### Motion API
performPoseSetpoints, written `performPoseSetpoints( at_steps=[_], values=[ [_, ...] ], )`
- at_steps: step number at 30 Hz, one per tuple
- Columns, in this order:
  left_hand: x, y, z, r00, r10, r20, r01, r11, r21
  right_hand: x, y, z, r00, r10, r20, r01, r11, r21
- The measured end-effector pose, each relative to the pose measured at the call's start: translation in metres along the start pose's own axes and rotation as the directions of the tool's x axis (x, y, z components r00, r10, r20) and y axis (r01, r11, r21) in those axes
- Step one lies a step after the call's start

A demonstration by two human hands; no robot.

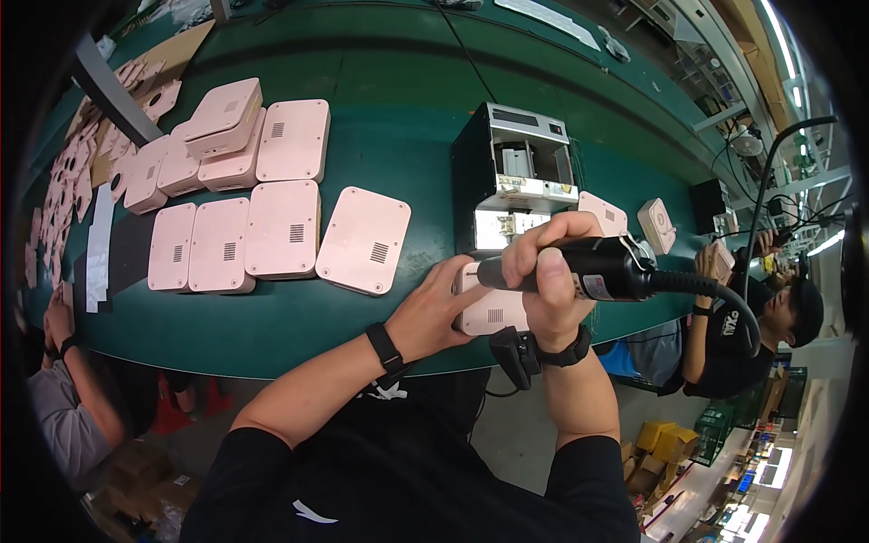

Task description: The person picks up a pink device and uses a power screwdriver to drive screws into the back. They then turn the device over and place it with a stack of other devices before repeating the process.

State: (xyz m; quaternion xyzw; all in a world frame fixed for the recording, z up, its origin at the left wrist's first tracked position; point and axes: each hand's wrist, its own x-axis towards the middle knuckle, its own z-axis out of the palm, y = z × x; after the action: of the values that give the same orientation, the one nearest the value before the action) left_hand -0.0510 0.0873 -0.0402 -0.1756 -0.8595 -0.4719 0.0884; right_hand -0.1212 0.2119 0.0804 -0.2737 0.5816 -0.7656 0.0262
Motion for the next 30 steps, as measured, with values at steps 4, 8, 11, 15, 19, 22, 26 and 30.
performPoseSetpoints(
  at_steps=[4,8,11,15,19,22,26,30],
  values=[
    [0.001,0.001,-0.005,0.999,-0.034,0.004,0.034,0.999,0.015,0.004,-0.012,-0.009,0.999,-0.05,-0.012,0.05,0.998,0.039],
    [-0.009,0.005,-0.02,0.994,-0.106,0.006,0.106,0.994,0.034,0.017,-0.038,-0.036,0.968,-0.213,-0.133,0.22,0.975,0.04],
    [-0.014,0.003,-0.024,0.992,-0.125,-0.004,0.125,0.992,0.029,0.031,-0.03,-0.041,0.959,-0.2,-0.203,0.199,0.98,-0.027],
    [-0.011,0.006,-0.023,0.99,-0.137,-0.009,0.137,0.99,0.011,0.039,-0.023,-0.046,0.949,-0.176,-0.262,0.149,0.981,-0.12],
    [-0.014,0.005,-0.022,0.991,-0.13,-0.023,0.131,0.991,0.02,0.022,-0.031,-0.051,0.962,-0.095,-0.256,0.072,0.992,-0.099],
    [-0.012,0.002,-0.022,0.993,-0.118,-0.03,0.119,0.993,0.022,-0.001,-0.038,-0.061,0.966,-0.057,-0.252,0.037,0.996,-0.084],
    [-0.012,0.002,-0.021,0.993,-0.108,-0.04,0.109,0.993,0.035,-0.024,-0.041,-0.07,0.963,-0.049,-0.266,0.027,0.996,-0.086],
    [-0.01,0.002,-0.019,0.993,-0.108,-0.036,0.11,0.993,0.042,-0.033,-0.041,-0.073,0.957,-0.029,-0.289,0.006,0.997,-0.082]
  ],
)
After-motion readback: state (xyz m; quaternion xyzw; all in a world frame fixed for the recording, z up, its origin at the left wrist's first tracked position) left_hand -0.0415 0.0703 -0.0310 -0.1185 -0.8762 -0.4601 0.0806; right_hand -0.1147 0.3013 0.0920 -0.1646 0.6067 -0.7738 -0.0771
